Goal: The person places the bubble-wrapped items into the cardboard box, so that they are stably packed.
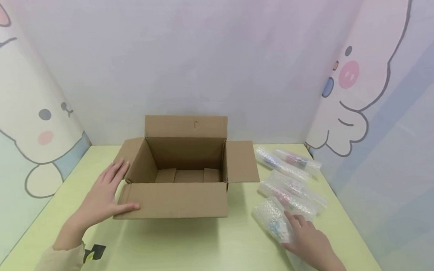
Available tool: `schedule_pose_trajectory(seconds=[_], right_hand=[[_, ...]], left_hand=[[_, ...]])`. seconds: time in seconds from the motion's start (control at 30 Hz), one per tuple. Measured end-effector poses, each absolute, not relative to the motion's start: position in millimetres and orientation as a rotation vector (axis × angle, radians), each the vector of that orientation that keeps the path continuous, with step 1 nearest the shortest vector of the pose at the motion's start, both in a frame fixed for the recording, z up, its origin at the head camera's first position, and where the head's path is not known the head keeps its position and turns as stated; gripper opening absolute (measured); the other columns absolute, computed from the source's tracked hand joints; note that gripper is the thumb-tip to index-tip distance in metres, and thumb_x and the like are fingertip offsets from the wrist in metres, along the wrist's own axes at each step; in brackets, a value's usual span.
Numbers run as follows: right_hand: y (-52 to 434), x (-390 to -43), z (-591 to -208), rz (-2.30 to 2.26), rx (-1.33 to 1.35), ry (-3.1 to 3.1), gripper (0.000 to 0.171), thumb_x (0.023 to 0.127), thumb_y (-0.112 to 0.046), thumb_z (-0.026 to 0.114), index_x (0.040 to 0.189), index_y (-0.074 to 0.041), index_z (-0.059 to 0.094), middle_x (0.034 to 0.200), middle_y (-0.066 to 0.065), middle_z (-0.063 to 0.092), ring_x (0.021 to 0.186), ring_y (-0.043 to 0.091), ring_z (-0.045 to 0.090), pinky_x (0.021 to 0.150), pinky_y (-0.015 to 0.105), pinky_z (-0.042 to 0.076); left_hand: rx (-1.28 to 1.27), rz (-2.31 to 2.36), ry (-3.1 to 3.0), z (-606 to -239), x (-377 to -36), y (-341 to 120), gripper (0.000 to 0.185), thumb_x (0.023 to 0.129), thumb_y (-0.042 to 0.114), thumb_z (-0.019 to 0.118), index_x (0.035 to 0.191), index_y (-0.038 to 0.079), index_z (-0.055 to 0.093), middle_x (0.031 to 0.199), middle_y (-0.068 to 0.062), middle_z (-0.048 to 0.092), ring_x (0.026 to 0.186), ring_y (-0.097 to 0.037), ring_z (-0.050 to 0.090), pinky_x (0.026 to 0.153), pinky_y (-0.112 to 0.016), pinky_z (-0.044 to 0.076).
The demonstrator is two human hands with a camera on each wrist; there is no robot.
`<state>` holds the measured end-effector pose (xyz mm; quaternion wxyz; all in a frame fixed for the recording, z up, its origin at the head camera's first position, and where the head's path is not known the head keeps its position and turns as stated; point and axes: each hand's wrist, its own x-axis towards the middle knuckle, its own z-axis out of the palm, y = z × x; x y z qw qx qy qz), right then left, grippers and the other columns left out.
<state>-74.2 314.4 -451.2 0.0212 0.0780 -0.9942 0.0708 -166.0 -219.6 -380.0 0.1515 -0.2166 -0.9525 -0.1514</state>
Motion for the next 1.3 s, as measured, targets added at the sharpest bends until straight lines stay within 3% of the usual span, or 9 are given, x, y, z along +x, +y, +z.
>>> schedule_pose_trajectory(seconds=[0.37, 0.57, 0.77, 0.97, 1.1, 1.3], right_hand=[[314.3, -72.1, -457.3, 0.196, 0.207, -3.071, 0.089, 0.065, -0.041, 0.083, 0.141, -0.013, 0.045, 0.109, 0.014, 0.054, 0.078, 0.026, 0.059, 0.043, 0.035, 0.045], [318.6, -74.8, -445.9, 0.207, 0.232, -3.058, 0.087, 0.065, -0.037, 0.084, 0.14, -0.016, 0.047, 0.111, 0.012, 0.058, 0.083, 0.026, 0.062, 0.044, 0.039, 0.045], [326.0, -75.0, -415.5, 0.284, 0.304, -3.043, 0.087, 0.062, -0.035, 0.087, 0.14, -0.024, 0.049, 0.116, 0.006, 0.06, 0.086, 0.022, 0.063, 0.047, 0.035, 0.045], [333.2, -77.1, -374.2, 0.297, 0.524, -3.027, 0.083, 0.061, -0.035, 0.088, 0.136, -0.03, 0.053, 0.121, -0.001, 0.061, 0.078, -0.002, 0.053, 0.054, 0.024, 0.043], [335.8, -80.7, -346.4, 0.297, 0.676, -3.0, 0.085, 0.061, -0.034, 0.088, 0.137, -0.03, 0.052, 0.124, -0.002, 0.059, 0.077, -0.005, 0.051, 0.055, 0.021, 0.042], [329.1, -94.7, -308.9, 0.252, 0.91, -2.898, 0.088, 0.061, -0.035, 0.088, 0.14, -0.028, 0.05, 0.124, -0.005, 0.058, 0.089, -0.002, 0.056, 0.061, 0.022, 0.047]], left_hand=[[-0.572, -0.553, -2.675, -399.8, -168.0, -218.1, 0.123, 0.063, 0.066, 0.078, 0.155, 0.008, 0.02, 0.156, -0.022, 0.028, 0.139, -0.045, 0.03, 0.105, -0.067, 0.028], [-0.541, -0.585, -2.673, -404.8, -168.2, -217.7, 0.123, 0.063, 0.062, 0.08, 0.156, 0.011, 0.019, 0.158, -0.019, 0.026, 0.139, -0.045, 0.03, 0.106, -0.069, 0.027], [-0.544, -0.616, -2.668, -406.0, -169.1, -217.7, 0.122, 0.063, 0.06, 0.081, 0.156, 0.012, 0.018, 0.159, -0.018, 0.025, 0.139, -0.044, 0.03, 0.106, -0.068, 0.028], [-0.556, -0.652, -2.662, -406.7, -169.6, -217.7, 0.122, 0.064, 0.058, 0.081, 0.156, 0.011, 0.017, 0.159, -0.018, 0.024, 0.138, -0.044, 0.031, 0.105, -0.063, 0.033], [-0.557, -0.656, -2.666, -406.0, -169.3, -217.5, 0.122, 0.065, 0.057, 0.082, 0.156, 0.01, 0.017, 0.159, -0.019, 0.024, 0.138, -0.045, 0.031, 0.105, -0.063, 0.034], [-0.568, -0.654, -2.68, -403.8, -169.0, -217.4, 0.121, 0.066, 0.057, 0.081, 0.156, 0.011, 0.015, 0.159, -0.019, 0.023, 0.139, -0.045, 0.029, 0.104, -0.064, 0.034]])
